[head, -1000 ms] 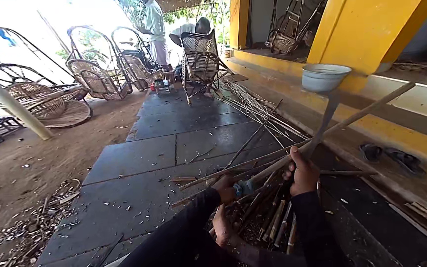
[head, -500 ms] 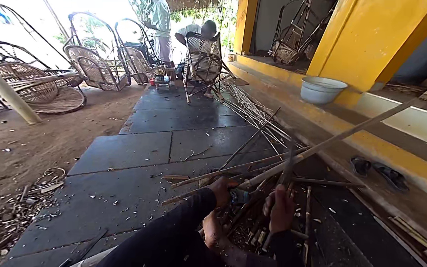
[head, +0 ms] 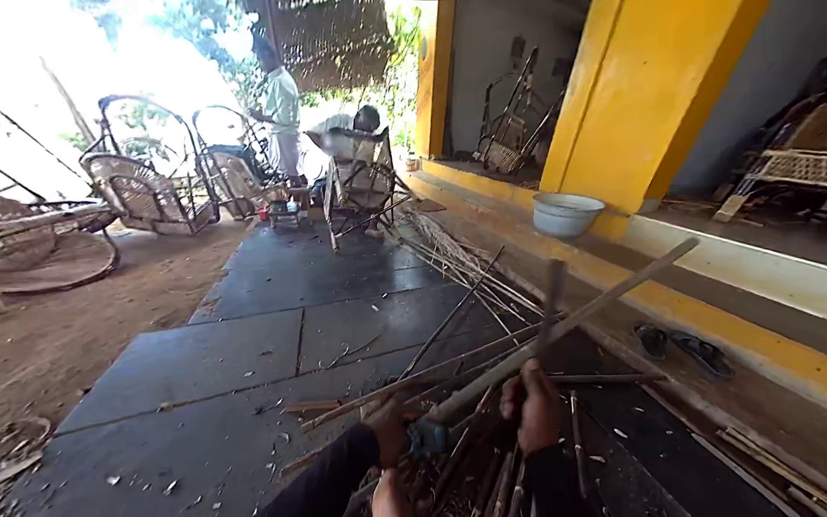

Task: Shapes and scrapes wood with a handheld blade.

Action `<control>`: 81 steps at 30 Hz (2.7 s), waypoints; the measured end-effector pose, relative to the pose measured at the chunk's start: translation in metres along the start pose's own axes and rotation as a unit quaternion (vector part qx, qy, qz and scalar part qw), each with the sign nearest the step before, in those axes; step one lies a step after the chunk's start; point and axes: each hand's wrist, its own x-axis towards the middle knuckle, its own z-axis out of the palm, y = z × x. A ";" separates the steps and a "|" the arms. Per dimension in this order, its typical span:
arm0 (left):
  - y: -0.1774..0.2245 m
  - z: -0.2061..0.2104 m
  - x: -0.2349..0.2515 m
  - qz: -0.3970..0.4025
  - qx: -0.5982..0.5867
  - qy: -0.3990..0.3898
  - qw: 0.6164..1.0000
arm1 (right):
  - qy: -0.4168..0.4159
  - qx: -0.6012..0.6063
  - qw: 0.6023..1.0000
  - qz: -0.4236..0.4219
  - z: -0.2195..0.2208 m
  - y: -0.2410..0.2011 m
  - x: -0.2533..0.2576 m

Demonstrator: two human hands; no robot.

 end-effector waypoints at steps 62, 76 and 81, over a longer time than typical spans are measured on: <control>0.017 -0.011 0.011 -0.151 0.012 0.244 0.958 | -0.161 -0.505 0.837 -0.135 0.006 0.013 0.006; 0.003 -0.006 0.016 -0.098 -0.010 0.190 0.977 | -0.165 -0.486 0.840 -0.178 0.005 0.026 -0.007; 0.010 -0.004 0.011 -0.102 -0.011 0.177 0.979 | -0.106 -0.413 0.890 -0.162 0.000 0.028 -0.002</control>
